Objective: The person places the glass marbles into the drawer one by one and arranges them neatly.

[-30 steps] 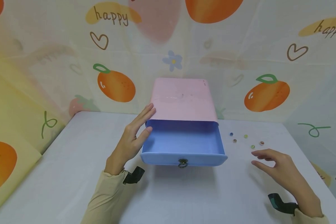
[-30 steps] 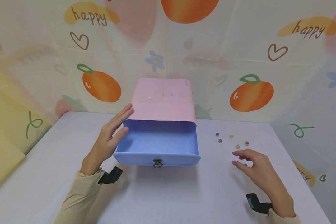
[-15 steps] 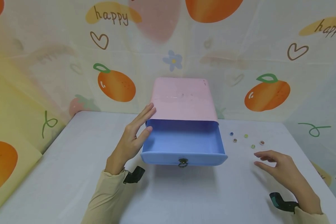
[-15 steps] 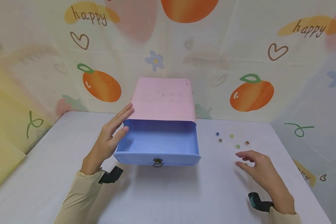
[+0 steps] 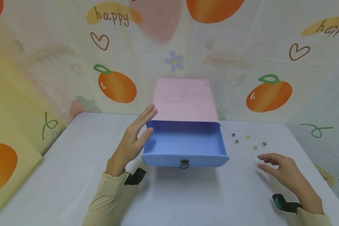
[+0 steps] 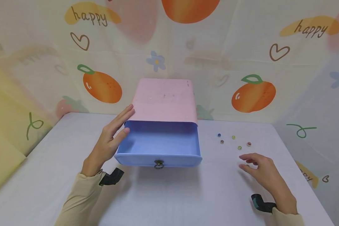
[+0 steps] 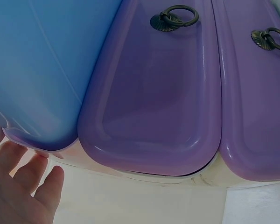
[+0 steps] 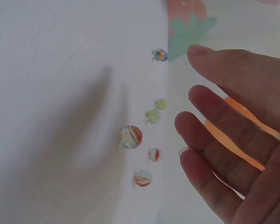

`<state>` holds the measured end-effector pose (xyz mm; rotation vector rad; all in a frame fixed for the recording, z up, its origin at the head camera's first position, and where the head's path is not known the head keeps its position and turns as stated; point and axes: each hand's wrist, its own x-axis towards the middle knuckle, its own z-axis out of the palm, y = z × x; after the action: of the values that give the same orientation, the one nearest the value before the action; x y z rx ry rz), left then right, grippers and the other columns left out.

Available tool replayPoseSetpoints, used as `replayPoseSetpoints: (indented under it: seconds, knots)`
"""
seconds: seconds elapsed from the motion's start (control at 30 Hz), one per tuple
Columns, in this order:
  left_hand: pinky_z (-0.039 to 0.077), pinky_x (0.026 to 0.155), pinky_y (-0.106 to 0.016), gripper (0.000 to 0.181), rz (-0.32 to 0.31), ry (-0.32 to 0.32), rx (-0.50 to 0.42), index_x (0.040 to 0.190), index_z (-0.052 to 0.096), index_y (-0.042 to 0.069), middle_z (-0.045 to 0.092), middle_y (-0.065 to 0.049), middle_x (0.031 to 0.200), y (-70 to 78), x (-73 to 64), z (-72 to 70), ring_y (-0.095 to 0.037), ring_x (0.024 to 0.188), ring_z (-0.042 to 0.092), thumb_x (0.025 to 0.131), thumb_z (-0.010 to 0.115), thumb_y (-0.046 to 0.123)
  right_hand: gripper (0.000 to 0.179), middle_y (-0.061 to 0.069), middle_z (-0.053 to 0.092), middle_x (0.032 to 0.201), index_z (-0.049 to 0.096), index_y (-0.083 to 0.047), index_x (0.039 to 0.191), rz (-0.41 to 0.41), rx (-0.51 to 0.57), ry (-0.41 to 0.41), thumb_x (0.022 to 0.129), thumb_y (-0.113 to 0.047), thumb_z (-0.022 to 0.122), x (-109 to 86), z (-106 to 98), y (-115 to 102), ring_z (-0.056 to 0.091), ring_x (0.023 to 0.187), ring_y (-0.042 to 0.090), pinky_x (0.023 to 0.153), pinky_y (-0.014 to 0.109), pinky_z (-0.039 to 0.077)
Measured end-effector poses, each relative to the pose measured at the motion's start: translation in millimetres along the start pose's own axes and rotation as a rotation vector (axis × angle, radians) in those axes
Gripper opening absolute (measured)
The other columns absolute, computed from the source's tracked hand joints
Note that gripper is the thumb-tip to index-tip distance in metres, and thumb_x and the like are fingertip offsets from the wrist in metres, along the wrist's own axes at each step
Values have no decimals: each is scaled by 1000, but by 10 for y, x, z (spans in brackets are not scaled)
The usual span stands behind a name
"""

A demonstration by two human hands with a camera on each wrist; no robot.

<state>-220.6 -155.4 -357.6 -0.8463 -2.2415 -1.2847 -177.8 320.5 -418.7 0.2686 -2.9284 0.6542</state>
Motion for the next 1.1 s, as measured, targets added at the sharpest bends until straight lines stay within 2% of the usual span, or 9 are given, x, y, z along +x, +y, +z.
replayPoseSetpoints:
  seconds: [0.17,0.4,0.9,1.1]
  knots:
    - [24,125,-33,53,5,1,0,149,45,8,37,-5,160,-5,-5,-2,-20,151,29,96,52,5,34,20,74,103,71,0,110,49,18,-59,81,-13,80,18,5,25,67,96,39,84,55,57]
    - [23,125,-30,54,1,0,-13,149,45,8,37,-5,160,-16,-12,-3,-20,152,29,96,52,5,35,22,72,107,70,1,113,97,23,-105,83,-15,78,18,21,48,65,101,42,88,59,55]
    - [24,125,-30,54,13,3,-16,149,45,8,37,-6,160,-26,-8,-2,-20,151,30,96,52,4,35,24,69,113,71,0,111,134,3,-148,82,-16,79,21,22,164,64,101,42,88,59,55]
    - [23,125,-30,53,14,1,-20,149,45,8,37,-6,160,-23,-2,-3,-21,151,29,96,52,4,33,31,64,120,71,1,109,157,-2,-167,82,-15,79,26,26,200,64,99,40,85,56,56]
